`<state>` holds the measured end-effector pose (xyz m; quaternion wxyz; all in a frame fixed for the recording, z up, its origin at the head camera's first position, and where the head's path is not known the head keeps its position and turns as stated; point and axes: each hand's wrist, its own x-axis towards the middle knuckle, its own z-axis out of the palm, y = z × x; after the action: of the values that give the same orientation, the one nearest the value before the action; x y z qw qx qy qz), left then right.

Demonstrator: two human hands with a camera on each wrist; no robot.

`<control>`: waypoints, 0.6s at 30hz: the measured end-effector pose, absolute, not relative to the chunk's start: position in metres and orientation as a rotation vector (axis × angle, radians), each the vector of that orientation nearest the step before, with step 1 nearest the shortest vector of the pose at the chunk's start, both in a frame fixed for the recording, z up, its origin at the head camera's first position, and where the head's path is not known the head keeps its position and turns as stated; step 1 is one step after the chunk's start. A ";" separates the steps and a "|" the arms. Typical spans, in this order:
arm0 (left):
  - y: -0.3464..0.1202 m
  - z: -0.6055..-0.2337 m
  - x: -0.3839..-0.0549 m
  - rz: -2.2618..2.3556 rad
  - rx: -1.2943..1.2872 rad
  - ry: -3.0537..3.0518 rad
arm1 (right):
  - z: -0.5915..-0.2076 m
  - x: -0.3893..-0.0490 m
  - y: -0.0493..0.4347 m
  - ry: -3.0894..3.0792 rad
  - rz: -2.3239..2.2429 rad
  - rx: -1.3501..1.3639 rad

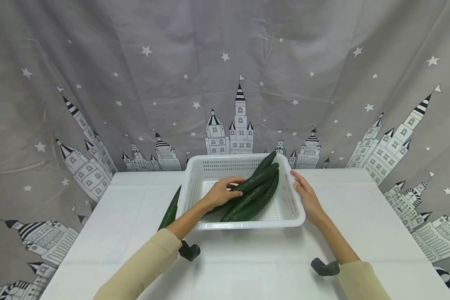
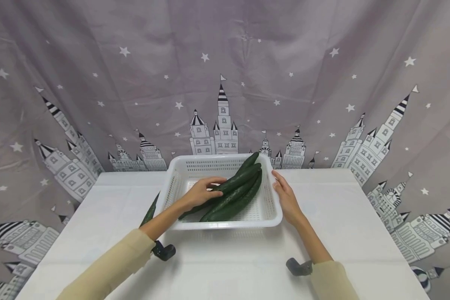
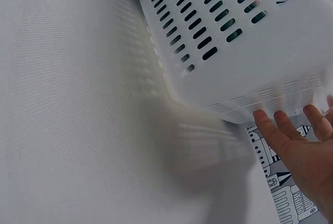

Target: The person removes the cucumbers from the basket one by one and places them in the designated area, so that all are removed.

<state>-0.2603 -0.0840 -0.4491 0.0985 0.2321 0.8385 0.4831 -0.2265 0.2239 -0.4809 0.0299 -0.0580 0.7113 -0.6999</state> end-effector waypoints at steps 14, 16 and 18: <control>-0.082 -0.444 -0.262 1.377 0.670 2.513 | -0.479 -0.226 0.224 2.182 -2.183 -0.172; -0.083 -0.441 -0.259 1.387 0.674 2.531 | -0.479 -0.226 0.224 2.173 -2.192 -0.170; -0.085 -0.438 -0.257 1.397 0.667 2.553 | -0.478 -0.225 0.223 2.163 -2.195 -0.172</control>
<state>-0.2566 -0.0847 -0.4376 0.0778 0.2226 0.8525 0.4666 -0.2254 0.2232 -0.4785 0.0274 -0.0557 0.7005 -0.7109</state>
